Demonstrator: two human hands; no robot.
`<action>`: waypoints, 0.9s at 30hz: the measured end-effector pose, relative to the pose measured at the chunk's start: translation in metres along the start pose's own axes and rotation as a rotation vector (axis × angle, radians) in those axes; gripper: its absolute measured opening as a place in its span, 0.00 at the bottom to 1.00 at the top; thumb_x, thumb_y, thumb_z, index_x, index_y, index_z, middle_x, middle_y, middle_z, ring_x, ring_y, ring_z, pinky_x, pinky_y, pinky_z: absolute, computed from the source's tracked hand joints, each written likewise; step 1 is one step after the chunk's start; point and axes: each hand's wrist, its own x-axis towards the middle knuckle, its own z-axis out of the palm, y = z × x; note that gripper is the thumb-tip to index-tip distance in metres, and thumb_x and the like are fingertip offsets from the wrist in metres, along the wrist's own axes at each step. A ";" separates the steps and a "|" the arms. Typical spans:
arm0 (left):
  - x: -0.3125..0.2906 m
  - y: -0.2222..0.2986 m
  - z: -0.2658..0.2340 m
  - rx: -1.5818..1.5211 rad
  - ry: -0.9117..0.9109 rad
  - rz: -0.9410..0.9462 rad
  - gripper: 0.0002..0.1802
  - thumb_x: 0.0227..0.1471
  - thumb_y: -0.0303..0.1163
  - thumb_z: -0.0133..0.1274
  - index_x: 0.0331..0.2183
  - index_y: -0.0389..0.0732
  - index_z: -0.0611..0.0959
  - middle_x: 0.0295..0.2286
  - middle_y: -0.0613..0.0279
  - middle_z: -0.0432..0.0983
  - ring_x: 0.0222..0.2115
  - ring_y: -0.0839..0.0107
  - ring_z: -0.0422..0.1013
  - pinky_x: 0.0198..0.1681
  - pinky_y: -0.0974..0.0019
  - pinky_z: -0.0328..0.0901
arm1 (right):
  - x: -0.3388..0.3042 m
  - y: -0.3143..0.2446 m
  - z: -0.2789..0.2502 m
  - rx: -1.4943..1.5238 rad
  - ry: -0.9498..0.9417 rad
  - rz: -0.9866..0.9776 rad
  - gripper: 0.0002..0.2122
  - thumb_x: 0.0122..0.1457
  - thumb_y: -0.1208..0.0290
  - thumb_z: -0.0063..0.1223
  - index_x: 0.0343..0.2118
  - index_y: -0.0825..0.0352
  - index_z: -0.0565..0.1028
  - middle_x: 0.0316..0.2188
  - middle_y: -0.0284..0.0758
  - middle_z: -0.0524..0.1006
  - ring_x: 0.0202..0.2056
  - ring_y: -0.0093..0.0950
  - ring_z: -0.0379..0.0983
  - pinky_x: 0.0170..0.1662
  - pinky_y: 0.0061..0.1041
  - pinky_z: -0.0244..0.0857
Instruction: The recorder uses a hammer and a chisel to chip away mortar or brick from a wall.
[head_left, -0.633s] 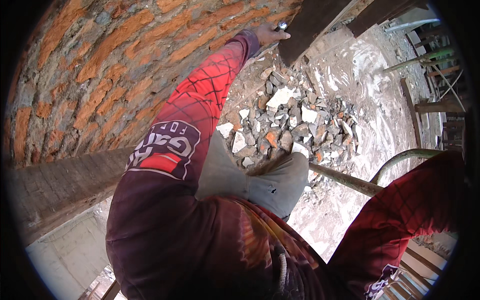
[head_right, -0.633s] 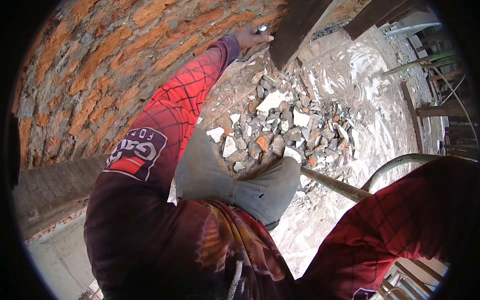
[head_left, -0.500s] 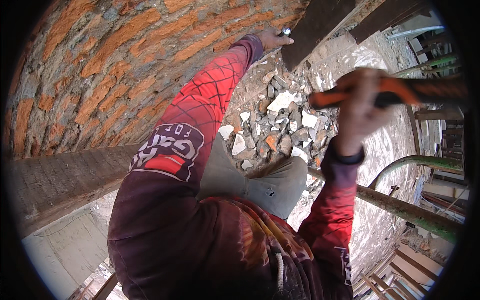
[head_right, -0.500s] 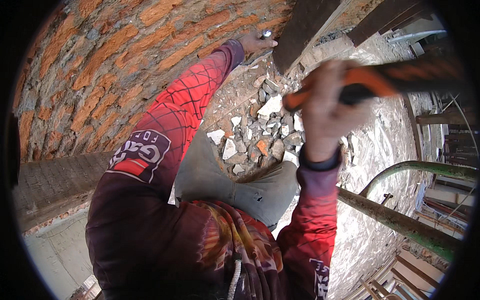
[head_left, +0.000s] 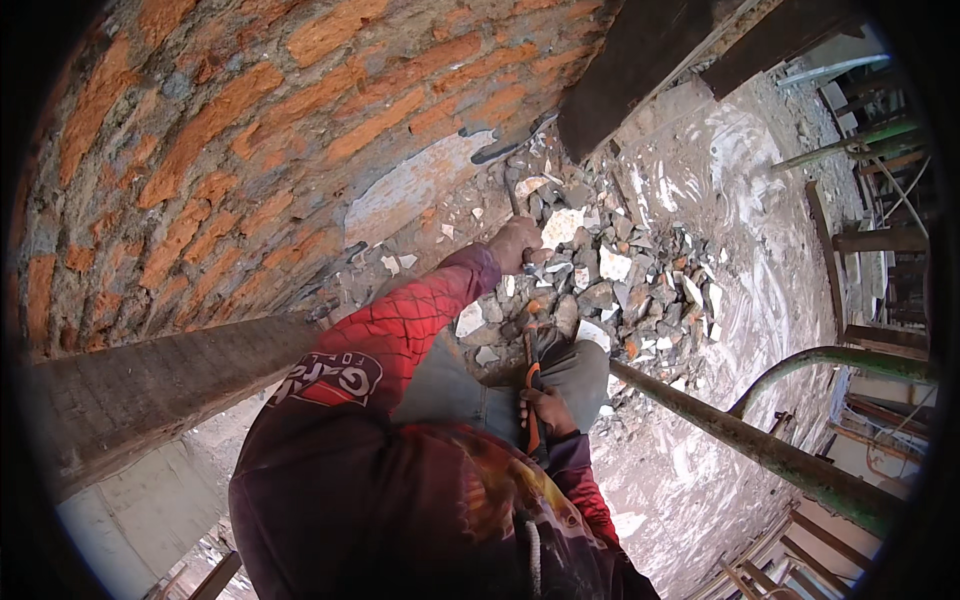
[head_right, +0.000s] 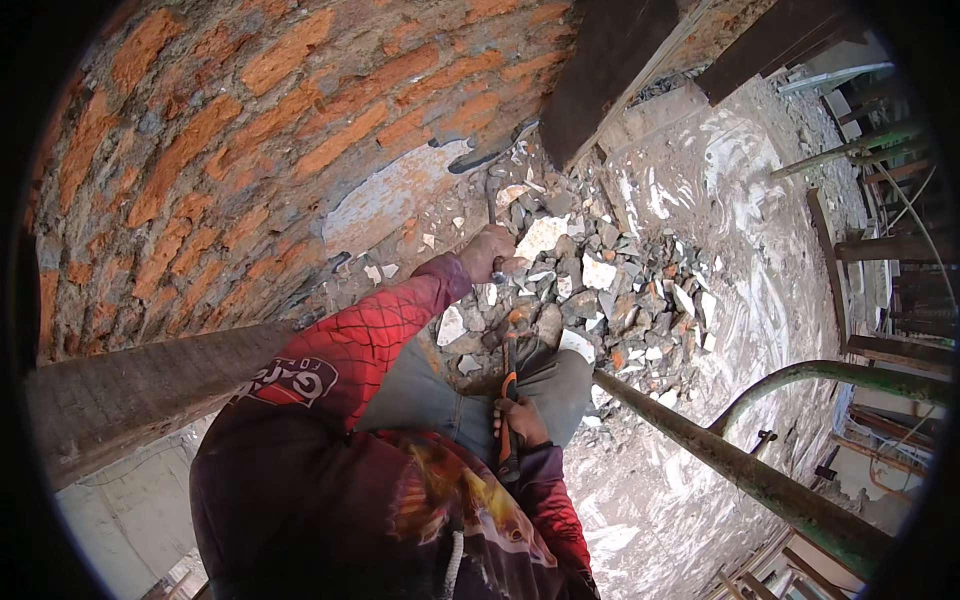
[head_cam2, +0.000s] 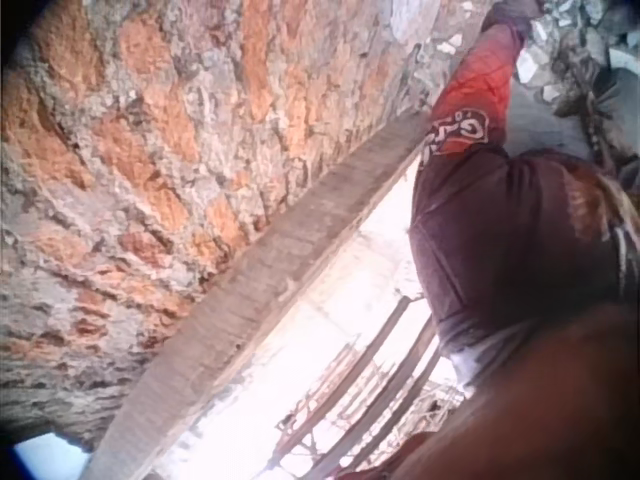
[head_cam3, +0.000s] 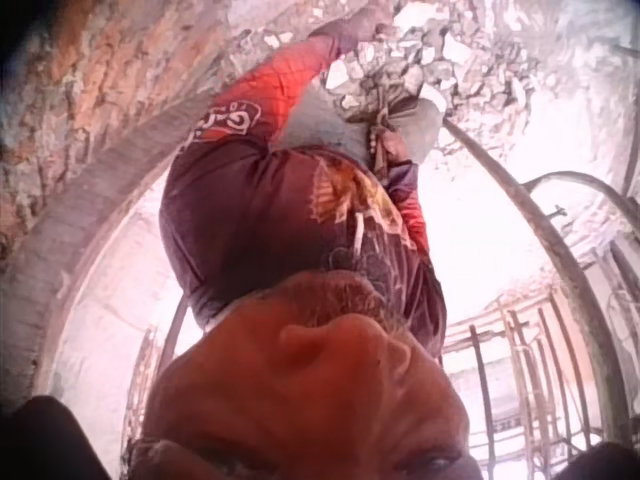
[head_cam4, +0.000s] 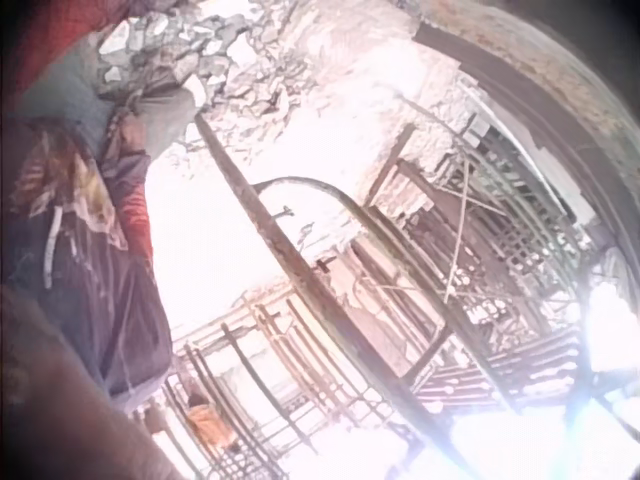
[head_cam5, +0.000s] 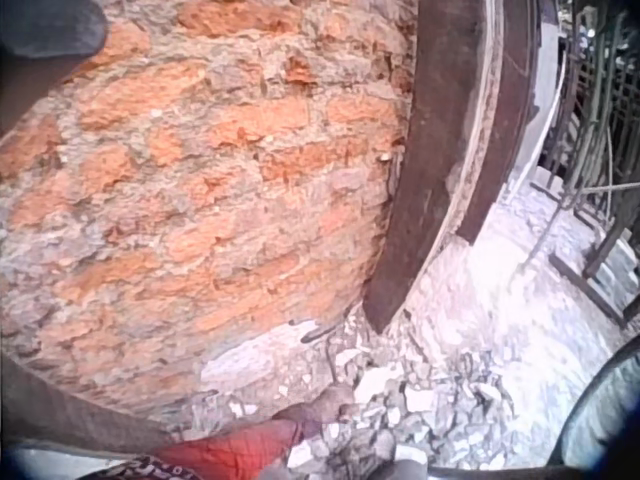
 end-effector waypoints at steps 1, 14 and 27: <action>0.002 0.013 0.006 -0.016 -0.006 -0.022 0.23 0.50 0.36 0.58 0.11 0.39 0.69 0.13 0.54 0.63 0.17 0.52 0.63 0.25 0.53 0.57 | 0.002 0.006 0.000 -0.005 0.007 0.003 0.06 0.56 0.72 0.51 0.26 0.70 0.71 0.19 0.33 0.71 0.16 0.25 0.69 0.17 0.25 0.66; 0.141 -0.009 -0.054 -0.078 0.298 0.006 0.23 0.56 0.35 0.53 0.14 0.35 0.73 0.12 0.51 0.64 0.14 0.60 0.63 0.20 0.58 0.56 | -0.153 -0.128 0.011 -0.111 0.157 -0.794 0.11 0.61 0.71 0.53 0.39 0.71 0.67 0.21 0.32 0.71 0.17 0.19 0.68 0.20 0.17 0.62; 0.189 -0.036 -0.088 -0.150 0.168 -0.552 0.33 0.52 0.61 0.53 0.19 0.37 0.78 0.15 0.58 0.71 0.19 0.65 0.69 0.27 0.59 0.63 | -0.258 -0.243 0.021 -0.134 0.367 -1.927 0.09 0.65 0.74 0.40 0.46 0.71 0.66 0.20 0.32 0.62 0.17 0.19 0.58 0.18 0.21 0.58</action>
